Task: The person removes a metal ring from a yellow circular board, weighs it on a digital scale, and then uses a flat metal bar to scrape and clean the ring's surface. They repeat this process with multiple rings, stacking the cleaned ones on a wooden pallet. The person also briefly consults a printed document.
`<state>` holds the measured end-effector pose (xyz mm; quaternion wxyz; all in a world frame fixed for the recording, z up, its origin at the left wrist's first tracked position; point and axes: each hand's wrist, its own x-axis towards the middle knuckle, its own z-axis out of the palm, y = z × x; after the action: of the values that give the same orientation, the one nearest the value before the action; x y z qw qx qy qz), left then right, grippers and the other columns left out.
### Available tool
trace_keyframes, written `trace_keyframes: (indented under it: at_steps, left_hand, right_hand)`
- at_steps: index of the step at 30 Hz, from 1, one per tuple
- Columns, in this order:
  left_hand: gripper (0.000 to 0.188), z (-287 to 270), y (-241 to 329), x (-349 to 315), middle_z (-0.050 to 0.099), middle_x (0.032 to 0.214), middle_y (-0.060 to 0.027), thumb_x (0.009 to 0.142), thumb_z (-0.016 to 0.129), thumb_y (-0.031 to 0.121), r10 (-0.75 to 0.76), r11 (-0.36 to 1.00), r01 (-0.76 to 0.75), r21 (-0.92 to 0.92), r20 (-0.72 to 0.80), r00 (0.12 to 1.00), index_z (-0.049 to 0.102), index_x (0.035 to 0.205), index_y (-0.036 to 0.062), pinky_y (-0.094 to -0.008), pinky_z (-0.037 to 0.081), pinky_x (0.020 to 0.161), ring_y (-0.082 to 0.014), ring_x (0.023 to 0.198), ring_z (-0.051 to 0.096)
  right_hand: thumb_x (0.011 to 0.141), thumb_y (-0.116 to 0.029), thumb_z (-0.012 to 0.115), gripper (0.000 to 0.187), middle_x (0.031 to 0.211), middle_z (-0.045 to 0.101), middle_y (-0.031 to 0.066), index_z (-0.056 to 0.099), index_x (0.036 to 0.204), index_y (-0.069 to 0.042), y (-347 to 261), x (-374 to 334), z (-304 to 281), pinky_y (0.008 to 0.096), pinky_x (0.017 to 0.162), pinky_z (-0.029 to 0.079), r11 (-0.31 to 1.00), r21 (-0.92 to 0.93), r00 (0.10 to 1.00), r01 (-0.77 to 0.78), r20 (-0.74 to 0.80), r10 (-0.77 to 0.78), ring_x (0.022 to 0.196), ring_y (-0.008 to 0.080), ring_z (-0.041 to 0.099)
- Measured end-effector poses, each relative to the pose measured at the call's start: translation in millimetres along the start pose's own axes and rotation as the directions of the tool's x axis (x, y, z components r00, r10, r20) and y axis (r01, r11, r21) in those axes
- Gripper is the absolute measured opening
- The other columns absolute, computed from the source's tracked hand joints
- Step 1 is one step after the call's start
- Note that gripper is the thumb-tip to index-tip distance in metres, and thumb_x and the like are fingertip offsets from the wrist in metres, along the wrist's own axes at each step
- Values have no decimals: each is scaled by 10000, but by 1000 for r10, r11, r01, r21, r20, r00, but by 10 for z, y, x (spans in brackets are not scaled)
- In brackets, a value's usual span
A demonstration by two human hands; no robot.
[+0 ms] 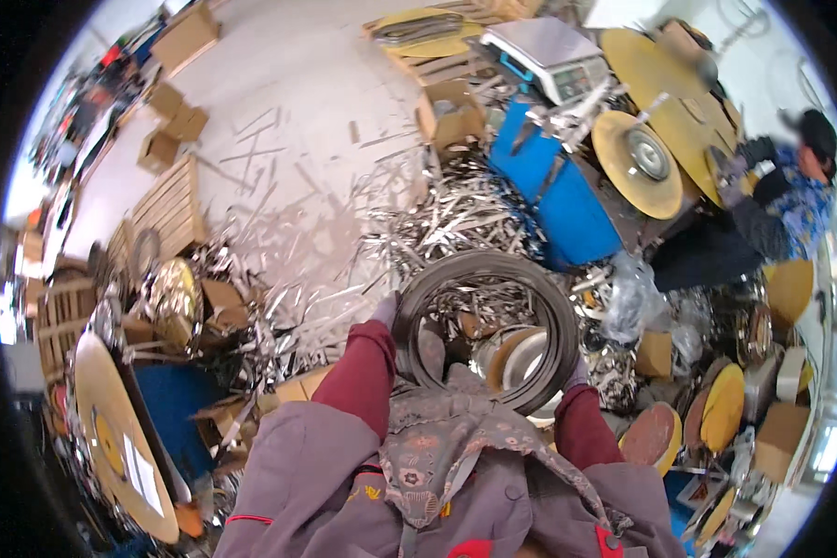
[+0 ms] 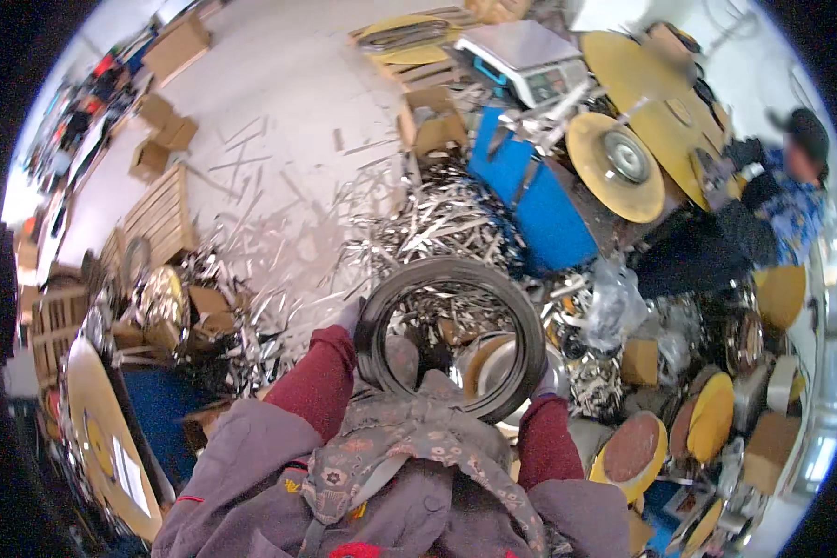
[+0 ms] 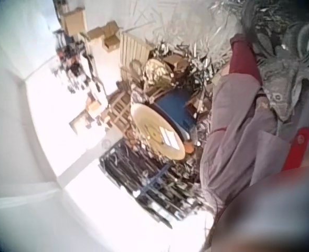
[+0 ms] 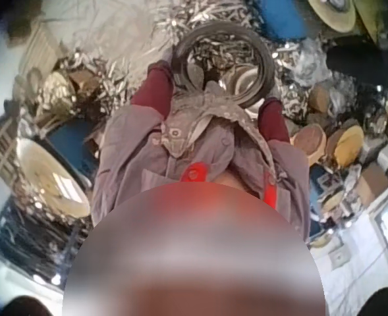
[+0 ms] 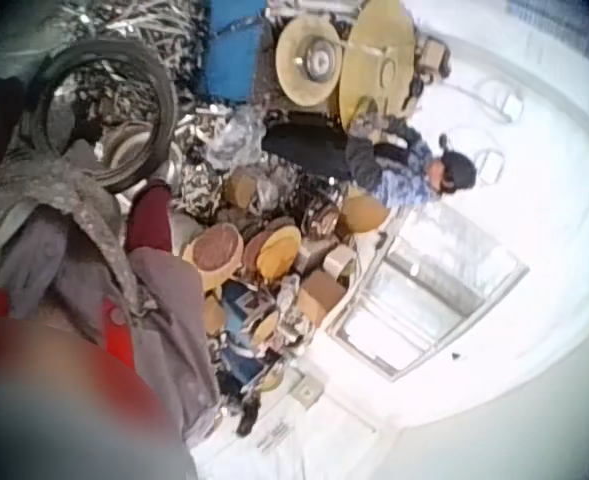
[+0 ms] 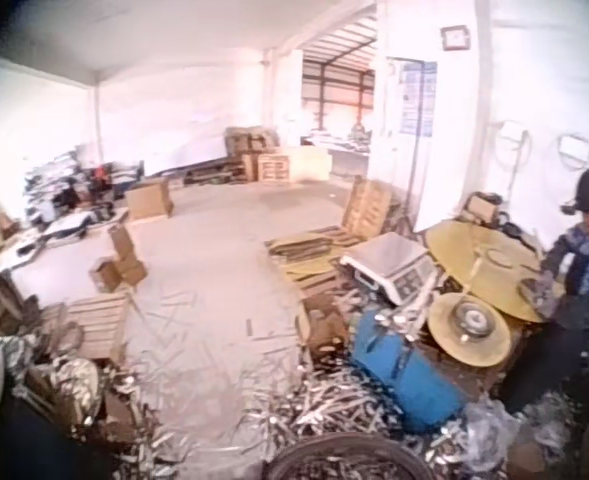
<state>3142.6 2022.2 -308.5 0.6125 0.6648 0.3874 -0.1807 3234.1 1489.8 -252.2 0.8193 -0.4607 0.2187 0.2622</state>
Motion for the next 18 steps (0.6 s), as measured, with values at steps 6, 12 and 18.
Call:
trace_keyframes:
  at_steps: [6,12,18]
  left_hand:
    - [382,-257,433,-786,641,1040,-302,978,428,305,221,754,-28,656,-214,951,568,1161,1,-519,499,859,-447,994,626]
    - [253,-856,97,-759,695,927,-206,953,465,243,61,994,-98,-49,-491,869,617,961,41,-458,504,685,-409,800,660]
    - [400,-1745,-165,-636,661,934,-245,976,410,350,110,990,-140,-4,-595,796,641,959,23,-451,469,789,-394,931,641]
  right_hand:
    - [1001,-472,355,563,1405,505,80,459,1399,-87,-209,704,397,393,1105,336,975,-194,921,-106,351,170,1292,274,451]
    - [1008,-497,311,562,1373,547,63,489,1393,-129,-53,1819,1380,429,1088,366,945,-303,885,-122,397,241,1250,294,498]
    - [1027,-348,352,447,1298,604,72,545,1332,-83,236,2562,3373,417,1050,401,816,-562,759,-135,471,450,1185,297,544]
